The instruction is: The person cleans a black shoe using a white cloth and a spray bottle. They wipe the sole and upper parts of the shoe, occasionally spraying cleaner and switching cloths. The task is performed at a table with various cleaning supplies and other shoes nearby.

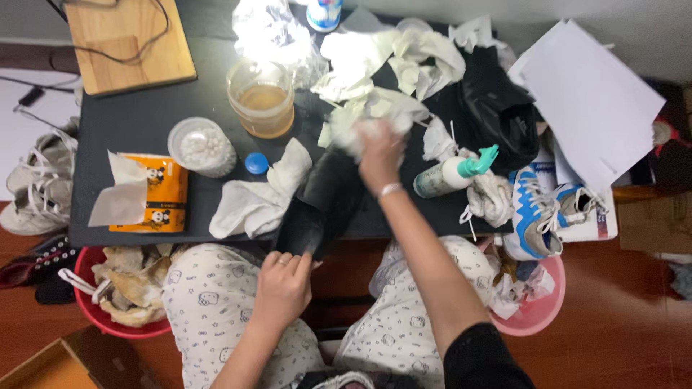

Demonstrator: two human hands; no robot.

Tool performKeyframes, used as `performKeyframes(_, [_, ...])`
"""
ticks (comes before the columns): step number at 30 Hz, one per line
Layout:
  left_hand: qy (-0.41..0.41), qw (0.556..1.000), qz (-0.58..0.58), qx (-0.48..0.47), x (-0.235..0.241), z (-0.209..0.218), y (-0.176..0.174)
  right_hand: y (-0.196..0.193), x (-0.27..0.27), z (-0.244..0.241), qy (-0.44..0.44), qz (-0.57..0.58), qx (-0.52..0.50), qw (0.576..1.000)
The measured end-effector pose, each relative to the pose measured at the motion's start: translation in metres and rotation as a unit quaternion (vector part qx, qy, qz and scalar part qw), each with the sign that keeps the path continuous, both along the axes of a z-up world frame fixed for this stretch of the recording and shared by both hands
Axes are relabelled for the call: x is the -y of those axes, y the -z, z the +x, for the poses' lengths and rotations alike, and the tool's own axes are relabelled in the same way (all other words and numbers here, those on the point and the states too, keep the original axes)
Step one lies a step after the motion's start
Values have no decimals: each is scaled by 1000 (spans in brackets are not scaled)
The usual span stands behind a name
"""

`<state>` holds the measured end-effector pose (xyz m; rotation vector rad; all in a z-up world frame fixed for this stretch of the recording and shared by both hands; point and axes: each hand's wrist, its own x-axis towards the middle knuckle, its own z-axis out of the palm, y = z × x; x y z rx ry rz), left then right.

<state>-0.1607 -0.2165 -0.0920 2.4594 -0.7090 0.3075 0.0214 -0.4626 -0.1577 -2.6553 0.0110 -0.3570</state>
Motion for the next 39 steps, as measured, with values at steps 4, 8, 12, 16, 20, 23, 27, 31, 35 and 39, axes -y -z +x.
performKeyframes(4, [11, 1000, -14, -10, -3, 4, -2, 1, -4, -21, -81, 211, 108, 968])
performKeyframes(8, [9, 999, 16, -46, -1, 6, 2, 31, -41, -81, -320, 112, 116, 934])
performKeyframes(12, [10, 999, 0, -34, 0, 7, 2, 61, 13, -16, -149, -16, 69, 986])
performKeyframes(16, [32, 997, -13, -69, 1, 12, -1, 46, -30, -73, -343, 79, 49, 935])
performKeyframes(20, [48, 993, 3, -105, 3, 17, -3, 25, 1, -9, -230, -60, 96, 967])
performKeyframes(23, [38, 995, -11, -90, 4, 15, -7, 24, 7, 2, -157, 27, 45, 986])
performKeyframes(27, [39, 993, -13, -111, 4, 18, -8, 25, -24, -58, -341, 20, 109, 933])
performKeyframes(31, [6, 988, -112, -110, -8, 14, 4, 18, 35, 2, 39, 132, -65, 988])
performKeyframes(35, [-67, 916, -289, -271, -18, 3, 42, -14, 3, -45, 8, 209, 59, 976])
performKeyframes(39, [-109, 809, -397, -420, -8, -8, 107, -46, -42, -106, -150, 168, 95, 970])
